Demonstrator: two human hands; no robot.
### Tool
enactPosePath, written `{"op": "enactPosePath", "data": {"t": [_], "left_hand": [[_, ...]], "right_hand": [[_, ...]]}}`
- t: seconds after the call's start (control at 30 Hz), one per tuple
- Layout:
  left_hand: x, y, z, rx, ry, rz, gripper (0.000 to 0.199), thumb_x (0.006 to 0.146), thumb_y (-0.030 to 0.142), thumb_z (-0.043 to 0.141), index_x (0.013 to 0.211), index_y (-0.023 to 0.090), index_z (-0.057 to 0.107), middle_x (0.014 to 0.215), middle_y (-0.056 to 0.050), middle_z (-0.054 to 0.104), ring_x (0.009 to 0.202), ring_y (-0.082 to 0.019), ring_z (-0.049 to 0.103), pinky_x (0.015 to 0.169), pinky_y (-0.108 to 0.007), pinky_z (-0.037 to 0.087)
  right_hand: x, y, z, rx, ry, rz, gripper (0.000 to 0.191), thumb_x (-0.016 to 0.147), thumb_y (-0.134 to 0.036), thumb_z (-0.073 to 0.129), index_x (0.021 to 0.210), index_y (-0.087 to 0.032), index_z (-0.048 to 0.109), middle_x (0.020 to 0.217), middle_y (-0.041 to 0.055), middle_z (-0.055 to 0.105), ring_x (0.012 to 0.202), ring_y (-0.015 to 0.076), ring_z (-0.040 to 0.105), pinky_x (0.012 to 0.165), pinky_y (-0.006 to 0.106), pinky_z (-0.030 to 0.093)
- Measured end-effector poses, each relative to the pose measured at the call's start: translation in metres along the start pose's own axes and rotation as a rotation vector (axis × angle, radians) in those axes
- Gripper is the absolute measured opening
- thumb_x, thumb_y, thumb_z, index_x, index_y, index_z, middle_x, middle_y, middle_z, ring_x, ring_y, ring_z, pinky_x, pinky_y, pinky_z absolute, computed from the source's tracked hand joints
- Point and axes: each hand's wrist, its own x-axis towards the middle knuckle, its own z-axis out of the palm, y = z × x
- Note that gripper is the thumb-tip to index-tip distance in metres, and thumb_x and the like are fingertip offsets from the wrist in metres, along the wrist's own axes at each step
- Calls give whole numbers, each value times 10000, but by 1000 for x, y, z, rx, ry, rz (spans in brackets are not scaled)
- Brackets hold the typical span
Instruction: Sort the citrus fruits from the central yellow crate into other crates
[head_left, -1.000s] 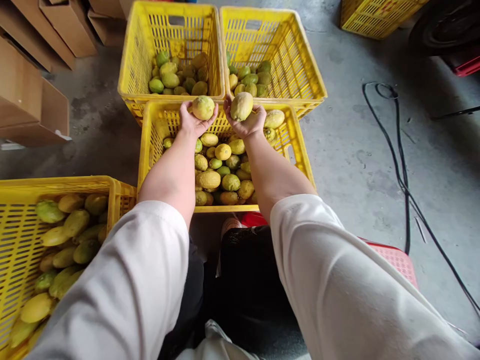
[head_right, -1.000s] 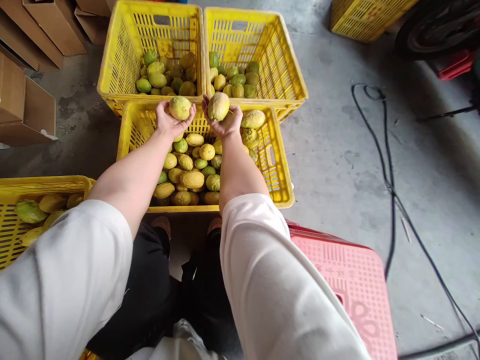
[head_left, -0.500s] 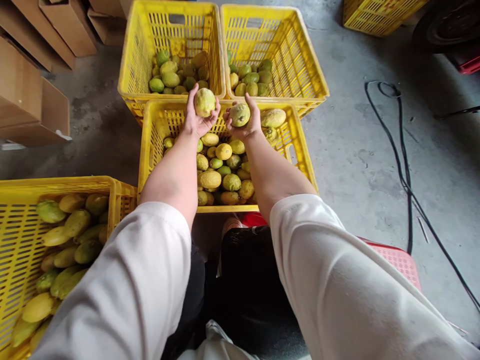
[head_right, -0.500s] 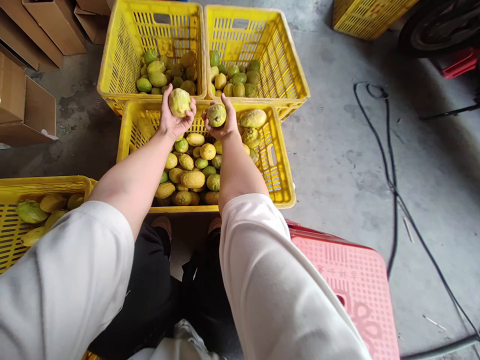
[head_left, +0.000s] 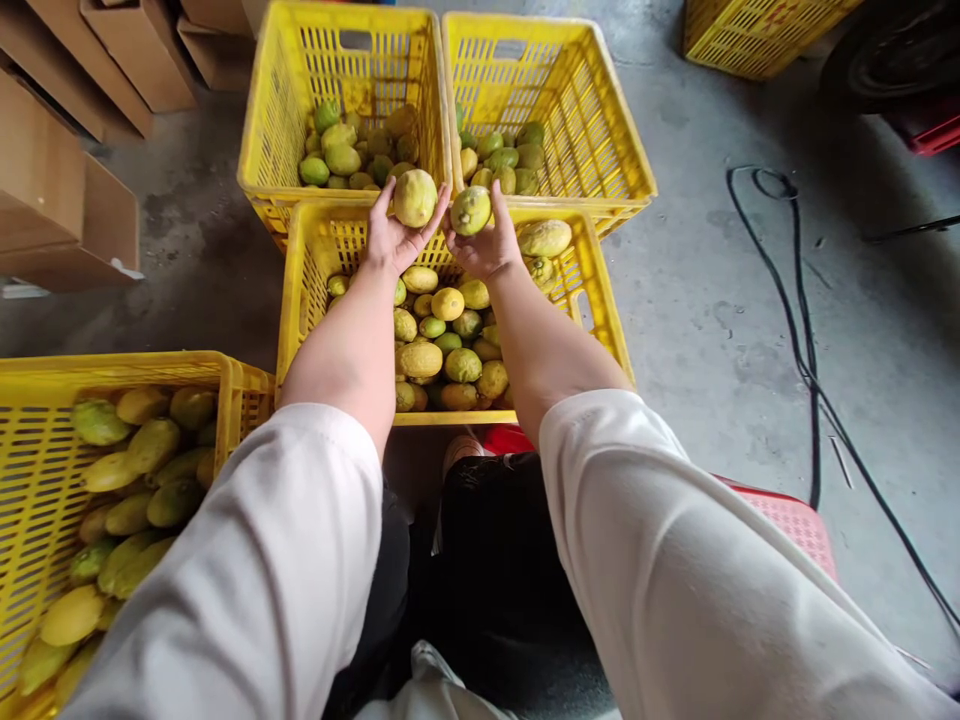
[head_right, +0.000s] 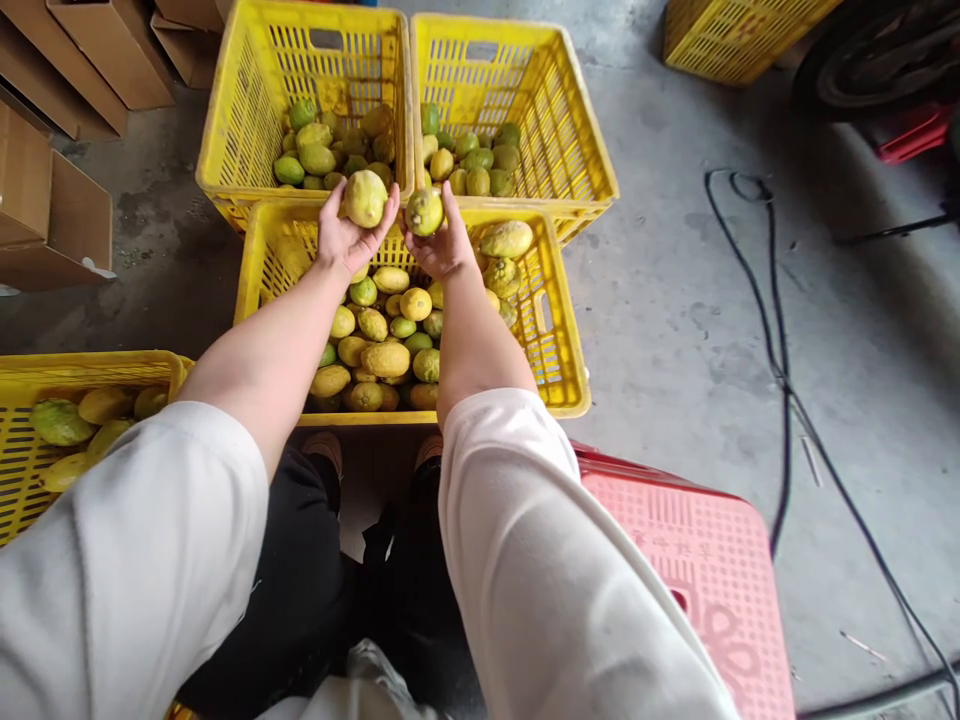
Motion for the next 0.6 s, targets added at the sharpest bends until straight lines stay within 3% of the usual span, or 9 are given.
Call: {"op": "enactPosePath", "data": {"t": [0.07, 0.17, 0.27, 0.37, 0.47, 0.6], "left_hand": [[3, 2, -1, 0, 3, -1, 444, 1087, 437, 374, 1235, 101, 625, 1230, -93, 645, 1270, -295, 683, 763, -279, 634], [10, 4, -5, -25, 78, 1, 392, 1073, 466, 448, 1201, 147, 636, 1154, -93, 667, 1194, -257, 723, 706, -204, 625], [14, 6, -9, -53, 144, 27, 385, 1089, 462, 405, 1155, 164, 640, 1033, -78, 680, 1122, -209, 746, 648, -130, 590], [14, 8, -12, -15, 134, 32, 413, 1100, 446, 346, 1056, 181, 661, 910, -58, 679, 1128, -190, 740, 608, -105, 566], [10, 8, -11, 37, 85, 20, 403, 1077, 481, 391, 980, 213, 675, 892, -68, 696, 1212, -200, 703, 658, -131, 599], [2, 3, -5, 7, 44, 37, 435, 1067, 469, 386, 1184, 133, 637, 1189, -91, 682, 1337, -297, 641, 795, -308, 657]], "right_hand": [[3, 1, -3, -1, 47, 68, 510, 710, -729, 812, 954, -348, 576, 757, -24, 681, 852, 245, 662, 694, 408, 643], [7, 2, -9, 41, 89, 143, 457, 811, -712, 739, 907, -303, 559, 745, -10, 665, 856, 216, 637, 726, 378, 626], [7, 2, -12, 74, 98, 123, 358, 902, -619, 649, 871, -276, 550, 797, 9, 688, 925, 201, 624, 774, 365, 599], [3, 2, -9, 44, 60, 68, 389, 845, -657, 633, 881, -279, 549, 795, 22, 681, 977, 237, 621, 811, 423, 584], [-3, 2, -3, 14, -5, 64, 433, 789, -688, 623, 929, -284, 554, 776, 24, 660, 1025, 278, 626, 843, 477, 585], [-5, 3, 4, 1, -29, 50, 362, 823, -621, 634, 968, -300, 553, 770, 6, 664, 1065, 265, 616, 895, 468, 578]]}}
